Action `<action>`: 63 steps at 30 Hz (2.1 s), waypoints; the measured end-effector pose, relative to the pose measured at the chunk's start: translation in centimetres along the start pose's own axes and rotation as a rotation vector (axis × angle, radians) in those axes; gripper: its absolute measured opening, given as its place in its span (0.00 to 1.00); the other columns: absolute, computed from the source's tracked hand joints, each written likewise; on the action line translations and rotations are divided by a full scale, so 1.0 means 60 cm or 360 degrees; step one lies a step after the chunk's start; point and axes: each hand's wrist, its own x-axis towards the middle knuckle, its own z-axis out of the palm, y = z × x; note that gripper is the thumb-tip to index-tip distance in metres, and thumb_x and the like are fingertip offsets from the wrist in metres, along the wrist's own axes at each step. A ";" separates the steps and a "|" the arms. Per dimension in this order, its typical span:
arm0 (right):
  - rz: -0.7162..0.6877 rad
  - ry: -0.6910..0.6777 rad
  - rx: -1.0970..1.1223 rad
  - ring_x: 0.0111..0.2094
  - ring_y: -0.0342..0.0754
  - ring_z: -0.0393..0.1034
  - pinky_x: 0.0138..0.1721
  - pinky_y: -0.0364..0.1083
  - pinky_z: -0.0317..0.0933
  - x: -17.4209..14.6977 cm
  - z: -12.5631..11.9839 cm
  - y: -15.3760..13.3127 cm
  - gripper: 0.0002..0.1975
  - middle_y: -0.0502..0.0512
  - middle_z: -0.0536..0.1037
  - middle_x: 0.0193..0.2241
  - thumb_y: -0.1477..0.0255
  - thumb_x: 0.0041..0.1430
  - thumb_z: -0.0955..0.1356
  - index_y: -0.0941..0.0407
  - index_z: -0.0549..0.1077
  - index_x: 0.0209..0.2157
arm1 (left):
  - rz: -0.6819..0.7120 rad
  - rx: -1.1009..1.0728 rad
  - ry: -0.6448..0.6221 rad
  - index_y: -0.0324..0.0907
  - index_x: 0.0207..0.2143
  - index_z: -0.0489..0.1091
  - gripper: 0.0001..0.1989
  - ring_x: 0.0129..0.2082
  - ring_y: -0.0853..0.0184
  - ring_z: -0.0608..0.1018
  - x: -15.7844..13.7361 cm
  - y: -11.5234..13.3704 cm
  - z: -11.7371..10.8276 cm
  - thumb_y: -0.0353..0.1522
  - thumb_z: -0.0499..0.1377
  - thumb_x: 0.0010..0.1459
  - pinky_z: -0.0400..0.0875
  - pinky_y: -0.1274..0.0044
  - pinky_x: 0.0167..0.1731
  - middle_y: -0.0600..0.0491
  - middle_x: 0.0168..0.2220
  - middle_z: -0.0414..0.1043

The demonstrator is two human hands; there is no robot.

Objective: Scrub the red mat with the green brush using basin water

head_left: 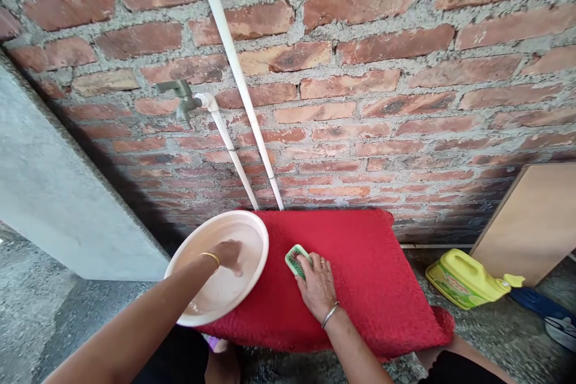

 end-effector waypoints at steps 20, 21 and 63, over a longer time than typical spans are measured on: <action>-0.0154 -0.0043 0.0121 0.45 0.51 0.63 0.49 0.51 0.55 0.017 0.038 -0.045 0.21 0.55 0.71 0.47 0.72 0.58 0.65 0.46 0.69 0.53 | -0.0033 0.0139 -0.0072 0.35 0.49 0.71 0.38 0.51 0.47 0.76 0.008 -0.001 0.002 0.42 0.73 0.35 0.69 0.65 0.51 0.37 0.51 0.74; -0.0156 -0.0045 0.0086 0.45 0.51 0.63 0.49 0.51 0.55 0.019 0.039 -0.044 0.21 0.56 0.70 0.47 0.72 0.58 0.65 0.46 0.69 0.54 | -0.0030 0.0124 -0.0061 0.34 0.49 0.71 0.38 0.50 0.47 0.76 0.008 -0.002 0.003 0.42 0.73 0.34 0.70 0.65 0.51 0.37 0.51 0.74; 0.0175 0.0280 -0.0167 0.47 0.53 0.64 0.48 0.53 0.58 -0.096 -0.022 0.108 0.19 0.59 0.70 0.50 0.64 0.65 0.60 0.46 0.69 0.55 | -0.0046 0.0225 -0.0155 0.31 0.50 0.70 0.38 0.52 0.45 0.75 0.003 0.012 -0.011 0.42 0.70 0.37 0.68 0.63 0.52 0.33 0.52 0.72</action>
